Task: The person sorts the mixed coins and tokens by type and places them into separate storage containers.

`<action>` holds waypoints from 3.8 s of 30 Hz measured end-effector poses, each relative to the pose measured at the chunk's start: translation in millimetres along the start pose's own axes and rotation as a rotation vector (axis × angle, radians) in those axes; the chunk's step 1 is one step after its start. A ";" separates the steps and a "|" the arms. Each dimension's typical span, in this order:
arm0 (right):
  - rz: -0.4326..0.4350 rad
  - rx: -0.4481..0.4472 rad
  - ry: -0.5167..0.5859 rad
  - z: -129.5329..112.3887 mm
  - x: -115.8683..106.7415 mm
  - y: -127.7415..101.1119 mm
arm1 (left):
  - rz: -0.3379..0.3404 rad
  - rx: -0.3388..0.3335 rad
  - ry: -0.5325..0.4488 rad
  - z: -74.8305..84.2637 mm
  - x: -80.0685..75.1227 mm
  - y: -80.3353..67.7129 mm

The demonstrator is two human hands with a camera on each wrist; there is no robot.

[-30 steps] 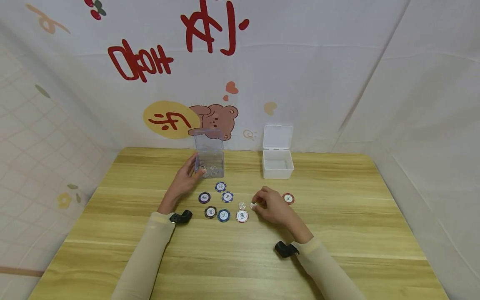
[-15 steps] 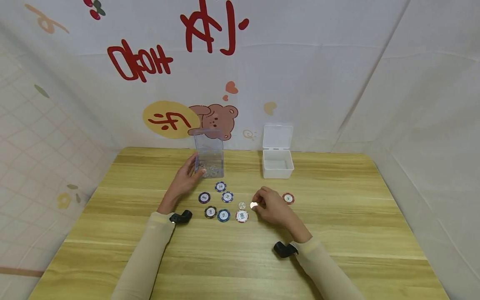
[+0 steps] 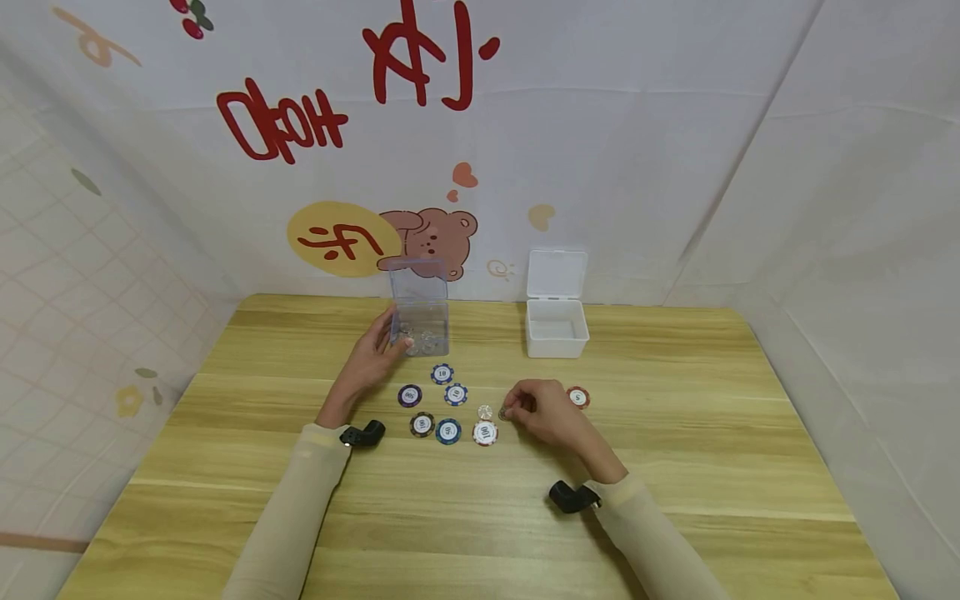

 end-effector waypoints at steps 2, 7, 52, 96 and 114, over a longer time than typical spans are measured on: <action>0.001 0.008 -0.005 0.5 -0.9 -0.4 | 0.001 0.001 0.003 -0.1 -0.3 0.0; 0.027 0.019 -0.002 0.4 -4.6 -0.7 | 0.003 -0.008 -0.002 0.9 0.2 -0.6; 0.239 0.084 0.246 -26.5 -20.4 56.7 | -0.001 -0.011 0.007 2.8 -0.5 -1.5; 0.288 0.033 0.131 -51.4 -22.6 146.7 | 0.003 -0.017 0.023 2.3 -0.3 0.0; 0.243 0.021 0.112 -48.4 -10.5 167.7 | 0.006 -0.016 0.006 0.7 0.1 -1.5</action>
Point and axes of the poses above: each hand's wrist, its own y-axis towards the middle knuckle, its own x-axis out of the palm, z = x × y, the point moved 9 cm from there along y, towards the middle knuckle
